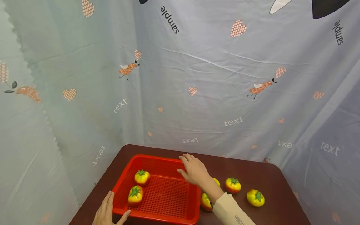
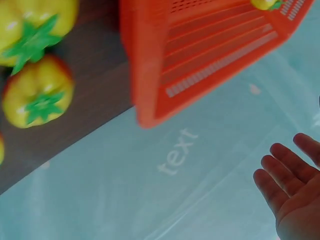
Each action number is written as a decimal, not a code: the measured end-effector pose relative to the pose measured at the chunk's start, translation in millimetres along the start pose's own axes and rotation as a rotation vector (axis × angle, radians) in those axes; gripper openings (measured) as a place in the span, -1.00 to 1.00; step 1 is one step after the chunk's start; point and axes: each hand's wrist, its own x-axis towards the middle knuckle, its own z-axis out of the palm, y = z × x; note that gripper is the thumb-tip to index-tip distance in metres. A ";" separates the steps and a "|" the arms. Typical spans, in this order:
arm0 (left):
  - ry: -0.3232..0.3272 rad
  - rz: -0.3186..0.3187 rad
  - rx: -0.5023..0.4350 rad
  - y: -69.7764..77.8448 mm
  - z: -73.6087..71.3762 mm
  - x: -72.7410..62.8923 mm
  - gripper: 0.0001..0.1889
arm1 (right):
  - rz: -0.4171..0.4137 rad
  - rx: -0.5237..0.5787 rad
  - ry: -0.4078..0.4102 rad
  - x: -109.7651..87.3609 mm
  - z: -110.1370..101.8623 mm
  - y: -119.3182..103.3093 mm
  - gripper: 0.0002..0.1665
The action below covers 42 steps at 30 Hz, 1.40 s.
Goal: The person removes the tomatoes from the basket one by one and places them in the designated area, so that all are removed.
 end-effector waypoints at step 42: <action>0.029 0.048 0.001 -2.0 0.3 -0.5 0.09 | 0.063 -0.034 -0.402 60.5 105.6 -80.1 -0.27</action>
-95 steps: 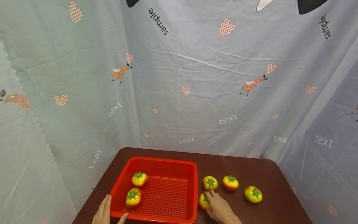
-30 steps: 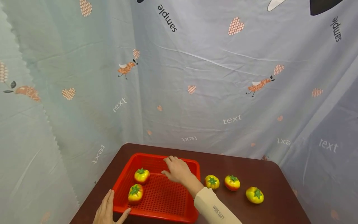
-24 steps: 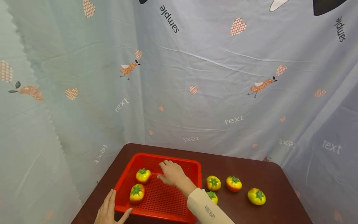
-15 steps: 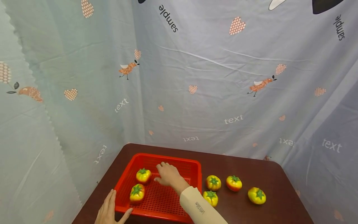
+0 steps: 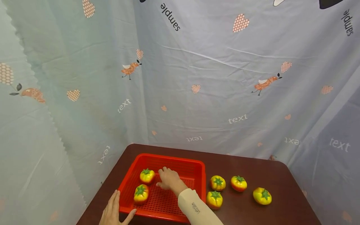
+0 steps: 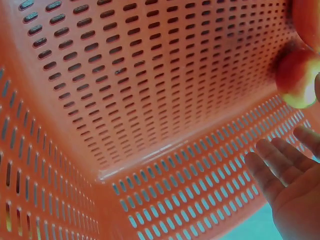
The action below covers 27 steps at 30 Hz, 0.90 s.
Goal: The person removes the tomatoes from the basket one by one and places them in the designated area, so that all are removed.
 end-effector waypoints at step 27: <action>0.013 -0.009 -0.010 -2.0 2.6 -1.3 0.13 | 0.001 0.055 0.024 20.9 14.0 -29.9 -0.21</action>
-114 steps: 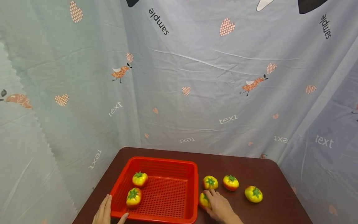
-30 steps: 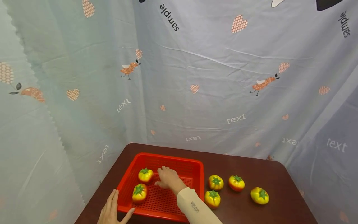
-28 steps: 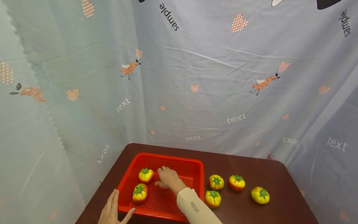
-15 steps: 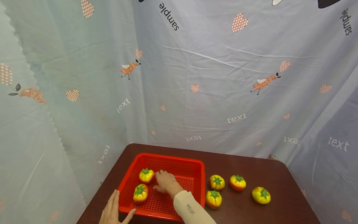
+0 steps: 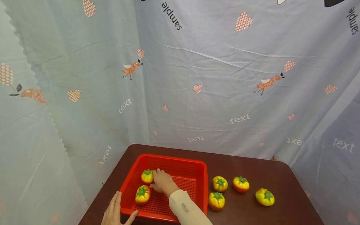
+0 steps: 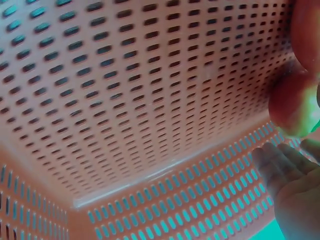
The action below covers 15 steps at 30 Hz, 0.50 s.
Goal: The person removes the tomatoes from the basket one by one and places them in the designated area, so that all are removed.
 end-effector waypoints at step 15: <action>0.124 0.026 -0.074 -5.1 12.7 -2.7 0.15 | 0.210 0.096 0.142 31.9 2.5 -25.3 -0.27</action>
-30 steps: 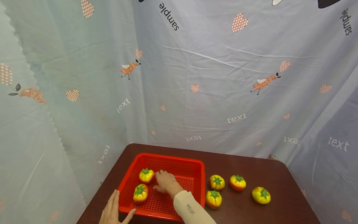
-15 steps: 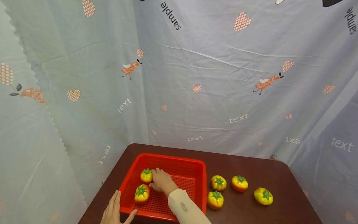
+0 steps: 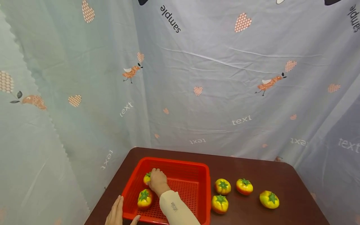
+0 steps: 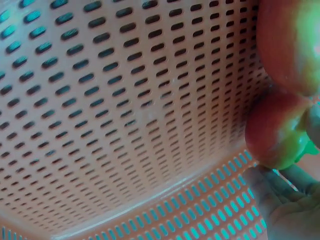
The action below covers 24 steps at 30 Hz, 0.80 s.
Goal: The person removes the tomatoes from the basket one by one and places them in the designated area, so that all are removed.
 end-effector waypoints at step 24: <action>0.057 0.060 -0.036 -4.1 4.8 -1.3 0.22 | -0.007 -0.067 -0.037 -2.6 12.2 -5.9 -0.29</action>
